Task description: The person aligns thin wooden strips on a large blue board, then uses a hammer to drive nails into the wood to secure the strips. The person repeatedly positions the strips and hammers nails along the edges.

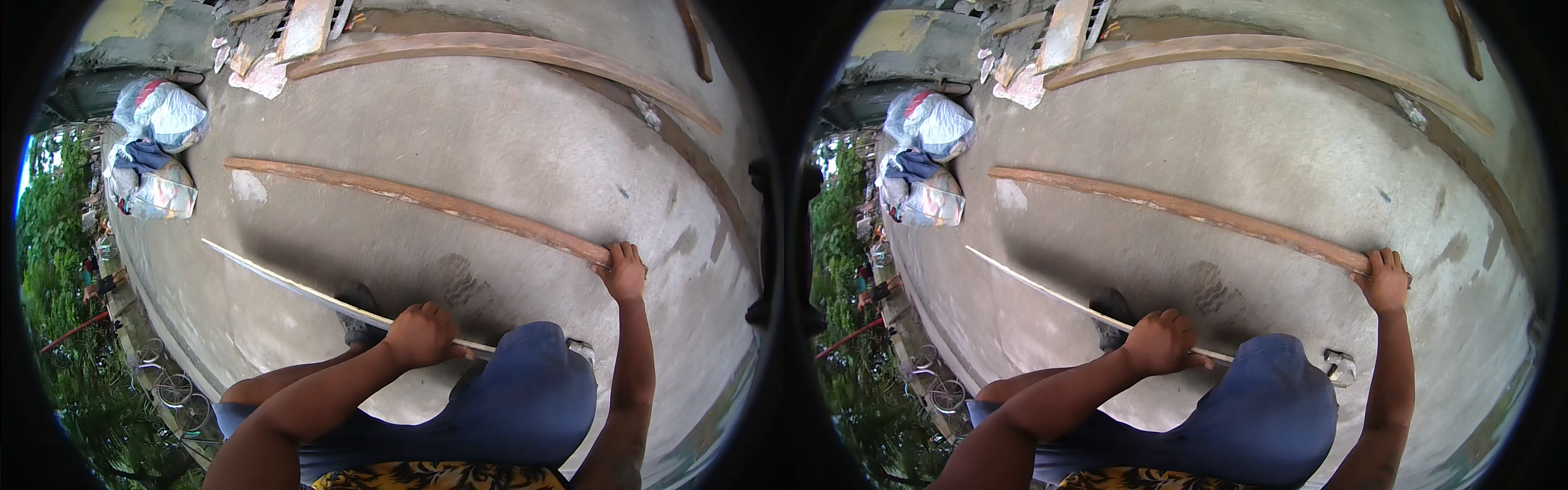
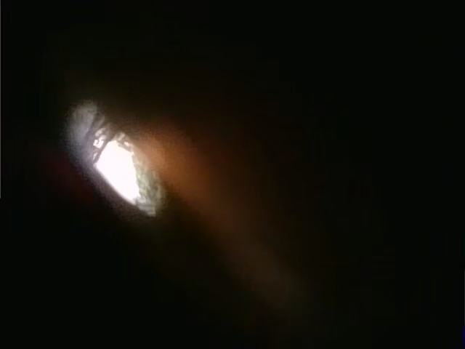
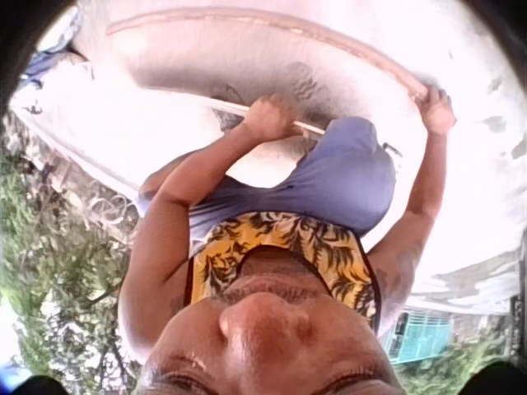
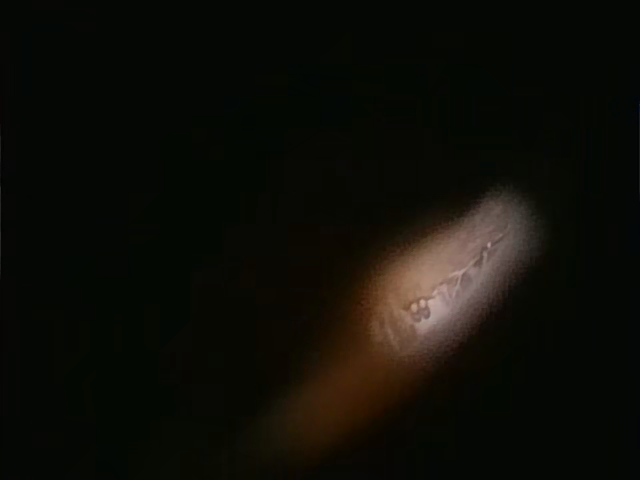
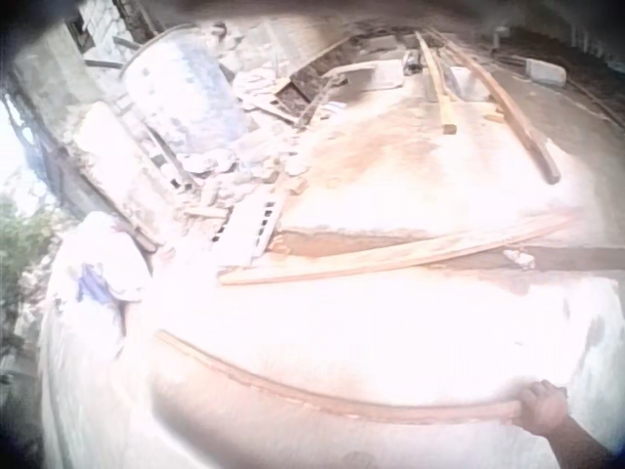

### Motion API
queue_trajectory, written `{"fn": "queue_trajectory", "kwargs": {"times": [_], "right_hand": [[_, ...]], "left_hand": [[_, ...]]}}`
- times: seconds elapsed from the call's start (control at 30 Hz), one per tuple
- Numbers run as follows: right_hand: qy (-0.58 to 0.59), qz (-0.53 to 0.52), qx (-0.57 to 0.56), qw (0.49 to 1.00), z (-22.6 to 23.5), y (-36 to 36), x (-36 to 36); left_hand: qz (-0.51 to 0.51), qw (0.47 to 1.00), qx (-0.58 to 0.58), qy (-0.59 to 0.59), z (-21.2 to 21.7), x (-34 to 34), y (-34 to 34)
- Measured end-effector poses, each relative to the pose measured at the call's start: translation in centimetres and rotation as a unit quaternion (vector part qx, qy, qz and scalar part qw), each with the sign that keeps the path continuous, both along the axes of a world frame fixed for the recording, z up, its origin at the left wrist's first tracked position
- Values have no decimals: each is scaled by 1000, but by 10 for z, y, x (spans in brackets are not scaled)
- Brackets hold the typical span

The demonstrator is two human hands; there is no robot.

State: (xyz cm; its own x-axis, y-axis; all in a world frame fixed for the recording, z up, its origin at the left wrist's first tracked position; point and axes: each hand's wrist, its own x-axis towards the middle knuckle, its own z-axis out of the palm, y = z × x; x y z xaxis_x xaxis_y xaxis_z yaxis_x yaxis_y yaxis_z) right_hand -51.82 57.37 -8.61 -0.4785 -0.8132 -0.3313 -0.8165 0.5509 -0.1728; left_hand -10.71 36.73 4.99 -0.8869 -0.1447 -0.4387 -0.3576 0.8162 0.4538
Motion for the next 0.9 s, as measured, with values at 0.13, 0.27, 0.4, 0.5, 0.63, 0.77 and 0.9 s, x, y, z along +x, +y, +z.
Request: {"fn": "queue_trajectory", "kwargs": {"times": [0.13, 0.27, 0.4, 0.5, 0.63, 0.77, 0.9], "right_hand": [[-1, 4, -34, 999, -10, 15, 4], [-15, 0, -13, 1000, -6, 17, 3], [-39, 4, -8, 999, -4, 16, 6], [-20, 12, -13, 1000, -12, 23, 10], [-1, -16, -28, 999, -16, 31, 10], [-1, -7, -5, 1000, -15, 24, 10], [53, -10, -57, 997, -16, 24, 15]], "left_hand": [[9, 999, 21, -31, 6, -5, -11], [-5, 998, 16, -58, 9, -8, -7], [36, 999, 3, -14, 6, -1, -7], [36, 999, 7, -32, 9, -2, -11], [38, 999, 3, -22, 14, -7, -9], [42, 999, -12, 9, 6, -1, -8], [41, 999, -23, 20, 0, 0, -7]]}}
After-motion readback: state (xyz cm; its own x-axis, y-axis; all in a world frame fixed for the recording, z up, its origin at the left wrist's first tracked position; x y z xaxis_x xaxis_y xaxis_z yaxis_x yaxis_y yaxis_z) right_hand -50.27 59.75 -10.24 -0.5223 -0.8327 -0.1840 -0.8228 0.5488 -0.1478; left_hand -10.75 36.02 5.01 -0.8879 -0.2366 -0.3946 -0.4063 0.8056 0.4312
